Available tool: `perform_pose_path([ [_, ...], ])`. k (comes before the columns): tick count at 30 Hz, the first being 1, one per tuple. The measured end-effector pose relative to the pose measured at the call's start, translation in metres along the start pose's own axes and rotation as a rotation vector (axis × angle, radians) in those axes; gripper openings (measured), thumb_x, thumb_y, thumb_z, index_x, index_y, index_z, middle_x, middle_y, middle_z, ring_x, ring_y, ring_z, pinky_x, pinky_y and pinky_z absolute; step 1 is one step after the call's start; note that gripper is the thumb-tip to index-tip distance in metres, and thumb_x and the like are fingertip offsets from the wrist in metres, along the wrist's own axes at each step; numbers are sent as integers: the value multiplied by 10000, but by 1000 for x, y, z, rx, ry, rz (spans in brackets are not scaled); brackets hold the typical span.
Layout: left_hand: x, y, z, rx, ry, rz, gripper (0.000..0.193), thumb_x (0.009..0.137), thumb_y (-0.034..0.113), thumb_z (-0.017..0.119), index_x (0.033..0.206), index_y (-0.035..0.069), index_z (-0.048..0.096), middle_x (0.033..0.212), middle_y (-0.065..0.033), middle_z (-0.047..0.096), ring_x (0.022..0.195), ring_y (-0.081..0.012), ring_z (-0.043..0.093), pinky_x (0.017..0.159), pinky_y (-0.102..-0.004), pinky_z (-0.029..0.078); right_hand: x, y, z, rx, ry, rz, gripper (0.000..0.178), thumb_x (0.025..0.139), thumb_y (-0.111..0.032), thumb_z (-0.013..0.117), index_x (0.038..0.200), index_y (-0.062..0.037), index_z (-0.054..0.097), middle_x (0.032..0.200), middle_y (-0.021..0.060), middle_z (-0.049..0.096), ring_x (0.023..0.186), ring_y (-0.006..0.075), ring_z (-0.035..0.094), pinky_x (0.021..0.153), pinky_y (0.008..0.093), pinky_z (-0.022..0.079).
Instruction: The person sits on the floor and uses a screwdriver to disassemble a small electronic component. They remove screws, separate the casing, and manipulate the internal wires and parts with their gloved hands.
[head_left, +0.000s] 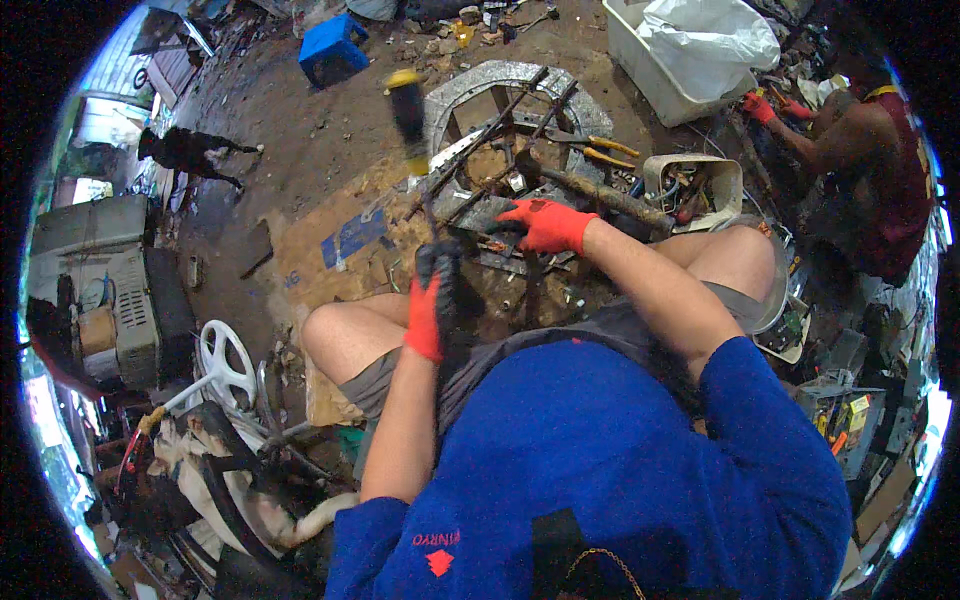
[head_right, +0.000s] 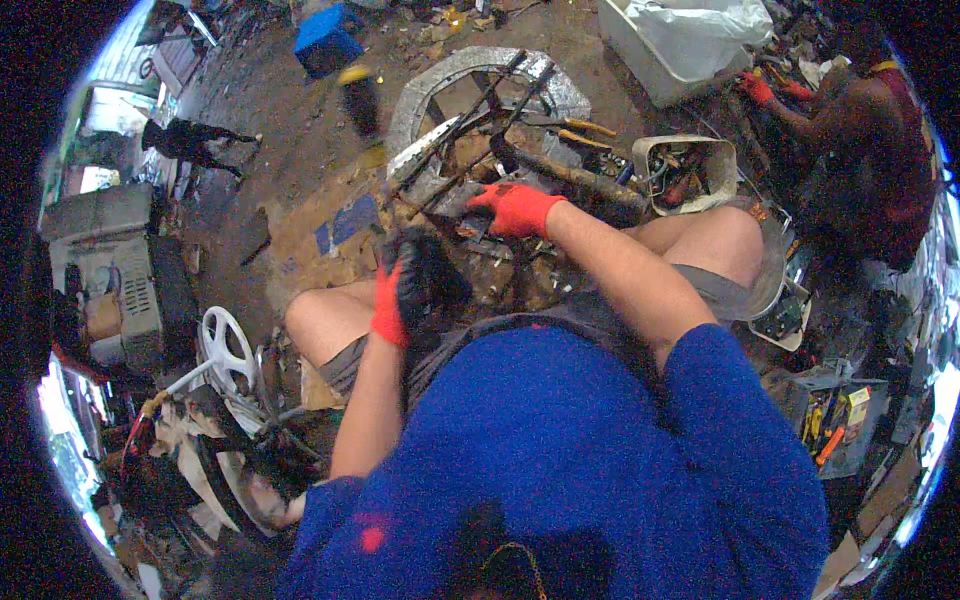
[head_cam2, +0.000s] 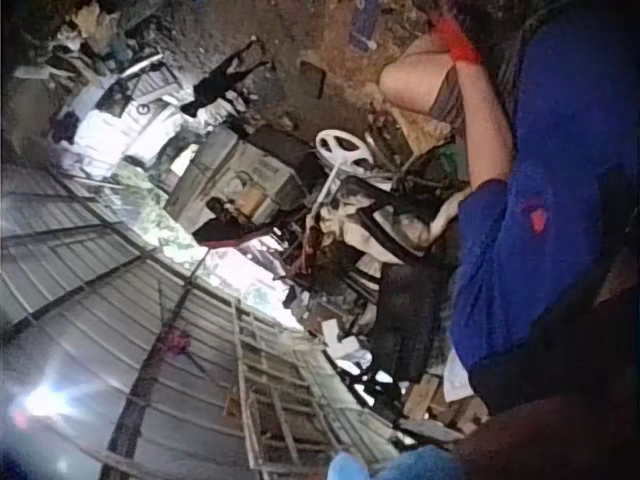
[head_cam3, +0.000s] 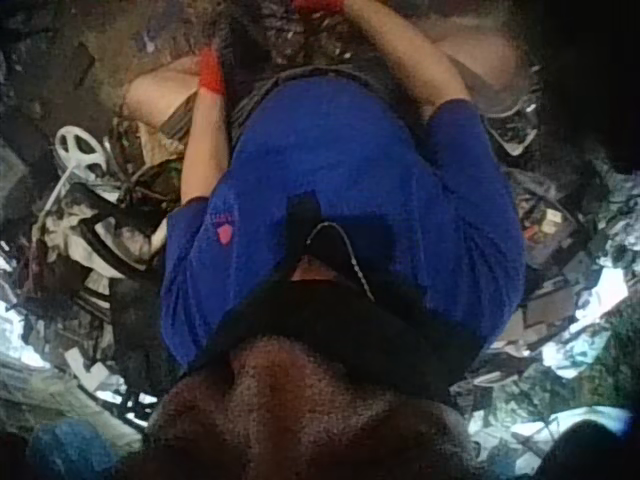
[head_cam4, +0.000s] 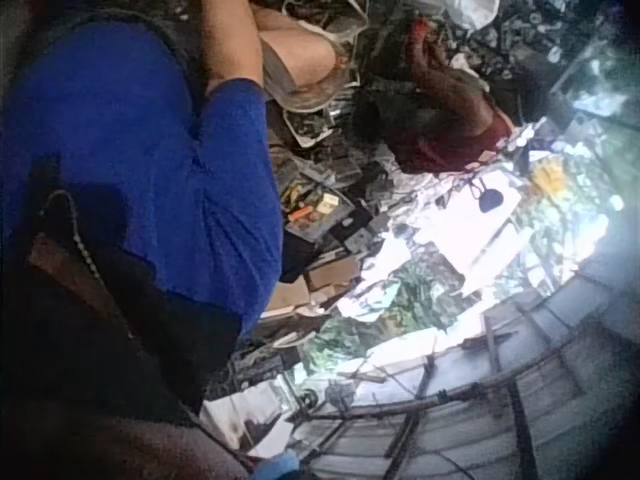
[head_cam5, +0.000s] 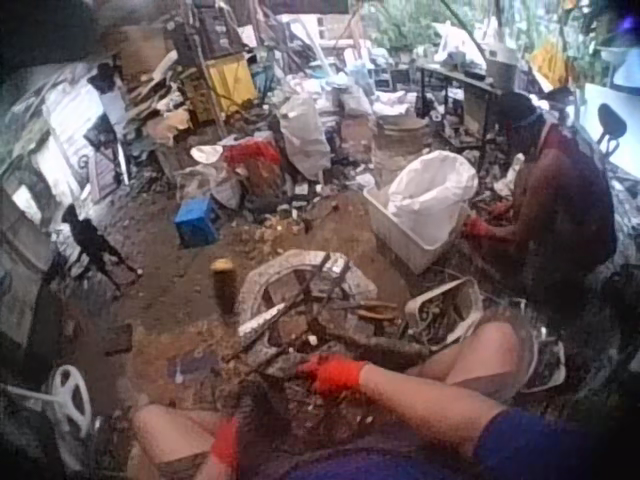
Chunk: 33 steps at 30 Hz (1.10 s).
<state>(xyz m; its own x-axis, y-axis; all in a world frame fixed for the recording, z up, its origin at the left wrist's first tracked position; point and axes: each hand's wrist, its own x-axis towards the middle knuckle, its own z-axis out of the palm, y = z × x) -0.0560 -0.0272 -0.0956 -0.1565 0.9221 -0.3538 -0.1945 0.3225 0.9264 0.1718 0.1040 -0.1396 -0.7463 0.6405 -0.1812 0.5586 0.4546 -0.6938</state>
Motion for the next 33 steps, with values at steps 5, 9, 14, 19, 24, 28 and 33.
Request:
perform_pose_path([
  [5,36,-26,25,76,-170,131,269,991,190,516,1226,77,584,1102,-58,617,954,-190,582,861,-312,470,15,2,6,-88,-79,0,608,733,-173,651,1333,-201,564,1333,178,533,1178,366,557,985,437,467],
  [9,41,-69,13,36,-177,115,308,1007,195,500,1300,99,502,1144,-59,612,1009,-180,591,879,-309,477,28,-7,15,-204,-85,-64,647,731,-152,632,1364,-240,529,1412,213,453,1226,378,530,1006,424,467],
  [14,71,-112,11,-165,-137,-72,385,990,167,512,1366,104,456,1227,-64,584,1104,-178,556,952,-322,437,23,-2,15,-151,-4,-66,626,744,-170,656,1353,-240,529,1447,222,401,1236,391,515,1019,426,455],
  [19,71,-93,28,-22,-170,-28,415,967,143,541,1373,92,469,1228,-69,588,1101,-185,556,961,-316,430,11,-3,27,-142,122,54,588,771,-162,674,1343,-170,535,1410,225,441,1238,396,500,1040,427,424],
  [24,64,-94,32,134,-14,57,385,946,125,575,1323,67,523,1171,-69,623,1056,-166,574,933,-301,442,16,7,23,151,290,219,438,845,-209,616,1272,-120,582,1218,215,580,1154,394,548,986,434,447],
  [28,59,-81,33,-104,-26,-12,342,944,125,580,1276,46,559,1152,-63,639,1013,-151,588,898,-300,456,45,5,14,51,560,370,470,897,-347,571,1266,-55,576,1267,232,571,1232,376,513,1060,435,399],
  [33,63,-100,1,-258,-1,-66,307,949,122,569,1242,29,577,1120,-61,654,984,-160,600,864,-312,475,105,-18,-1,-112,246,422,568,836,-434,581,1246,-40,578,1343,227,533,1245,363,516,1054,422,412],
])
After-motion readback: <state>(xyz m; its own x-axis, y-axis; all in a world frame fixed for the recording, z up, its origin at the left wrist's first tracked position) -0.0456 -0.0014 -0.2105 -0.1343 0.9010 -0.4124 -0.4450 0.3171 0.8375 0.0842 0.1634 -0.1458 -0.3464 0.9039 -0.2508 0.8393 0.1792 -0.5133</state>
